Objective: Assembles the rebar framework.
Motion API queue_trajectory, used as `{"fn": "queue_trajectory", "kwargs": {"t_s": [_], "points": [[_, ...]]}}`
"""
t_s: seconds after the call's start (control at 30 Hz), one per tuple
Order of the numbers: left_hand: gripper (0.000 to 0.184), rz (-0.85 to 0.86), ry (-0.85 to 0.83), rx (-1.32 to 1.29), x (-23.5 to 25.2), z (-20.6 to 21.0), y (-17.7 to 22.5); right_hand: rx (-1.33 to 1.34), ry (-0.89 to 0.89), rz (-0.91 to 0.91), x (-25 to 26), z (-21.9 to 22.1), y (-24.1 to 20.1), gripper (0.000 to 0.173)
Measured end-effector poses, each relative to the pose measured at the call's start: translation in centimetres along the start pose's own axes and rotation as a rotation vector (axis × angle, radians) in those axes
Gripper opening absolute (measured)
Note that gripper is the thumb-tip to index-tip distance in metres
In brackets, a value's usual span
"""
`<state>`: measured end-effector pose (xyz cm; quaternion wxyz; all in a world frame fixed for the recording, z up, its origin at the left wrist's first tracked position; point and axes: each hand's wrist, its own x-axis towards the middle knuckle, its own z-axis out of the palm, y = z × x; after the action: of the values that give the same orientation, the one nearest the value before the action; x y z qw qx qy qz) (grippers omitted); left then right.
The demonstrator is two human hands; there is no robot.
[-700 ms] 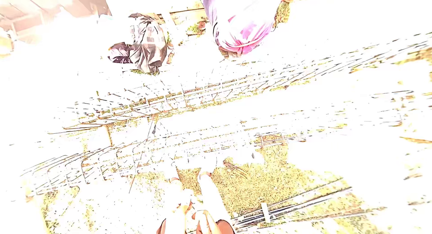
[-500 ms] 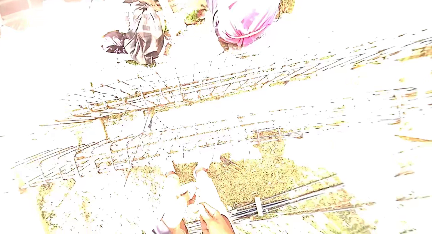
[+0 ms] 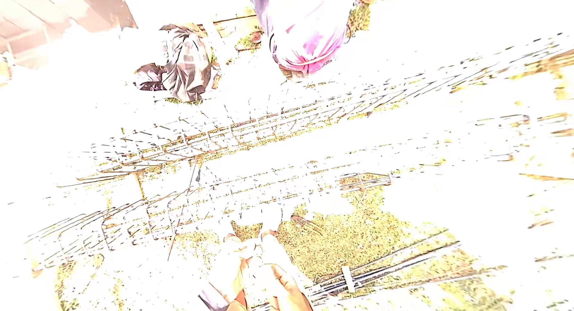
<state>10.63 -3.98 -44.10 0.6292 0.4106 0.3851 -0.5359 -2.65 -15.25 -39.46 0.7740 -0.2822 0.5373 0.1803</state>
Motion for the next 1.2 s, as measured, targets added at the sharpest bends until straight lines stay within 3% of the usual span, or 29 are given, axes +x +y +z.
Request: {"fn": "queue_trajectory", "kwargs": {"t_s": [0.2, 0.27, 0.33, 0.4, 0.53, 0.6, 0.67, 0.77, 0.97, 1.07, 1.2], "points": [[0.020, -0.070, 0.260, 0.203, 3.5, -0.2, -1.4, -0.031, 0.177, -0.046, 3.2, 1.1, 2.4, 0.022], [0.033, -0.098, 0.265, 0.288, 5.8, -0.8, -1.1, -0.003, 0.224, -0.004, 5.4, 1.2, 2.8, 0.025], [0.035, -0.141, 0.267, 0.419, 8.5, -1.4, -0.1, -0.029, 0.254, 0.065, 8.2, 1.1, 2.6, 0.023], [0.036, -0.211, 0.262, 0.712, 10.6, -1.2, 1.7, -0.082, 0.290, 0.106, 11.0, 1.2, 2.5, 0.022], [0.054, -0.226, 0.274, 1.492, 13.6, 0.5, 6.4, -0.278, 0.377, 0.119, 15.9, 1.9, 2.0, 0.026], [0.053, -0.138, 0.328, 1.853, 14.3, 2.2, 8.4, -0.342, 0.388, 0.126, 17.6, 2.3, 1.4, 0.031], [0.046, -0.028, 0.331, 1.976, 14.9, 3.3, 9.6, -0.370, 0.390, 0.114, 19.0, 2.8, 0.9, 0.032], [0.041, -0.094, 0.275, 1.900, 16.4, 4.0, 10.0, -0.372, 0.444, 0.071, 21.1, 3.6, 0.5, 0.030], [0.038, -0.369, 0.267, 1.336, 19.7, 4.3, 9.0, -0.427, 0.516, 0.085, 22.5, 5.2, -1.4, 0.031], [0.021, -0.408, 0.293, 1.168, 21.6, 4.2, 9.0, -0.441, 0.558, 0.079, 22.5, 5.5, -1.7, 0.029], [0.014, -0.435, 0.353, 1.045, 22.9, 4.2, 9.0, -0.503, 0.562, 0.074, 22.3, 5.2, -1.7, 0.029]]}}
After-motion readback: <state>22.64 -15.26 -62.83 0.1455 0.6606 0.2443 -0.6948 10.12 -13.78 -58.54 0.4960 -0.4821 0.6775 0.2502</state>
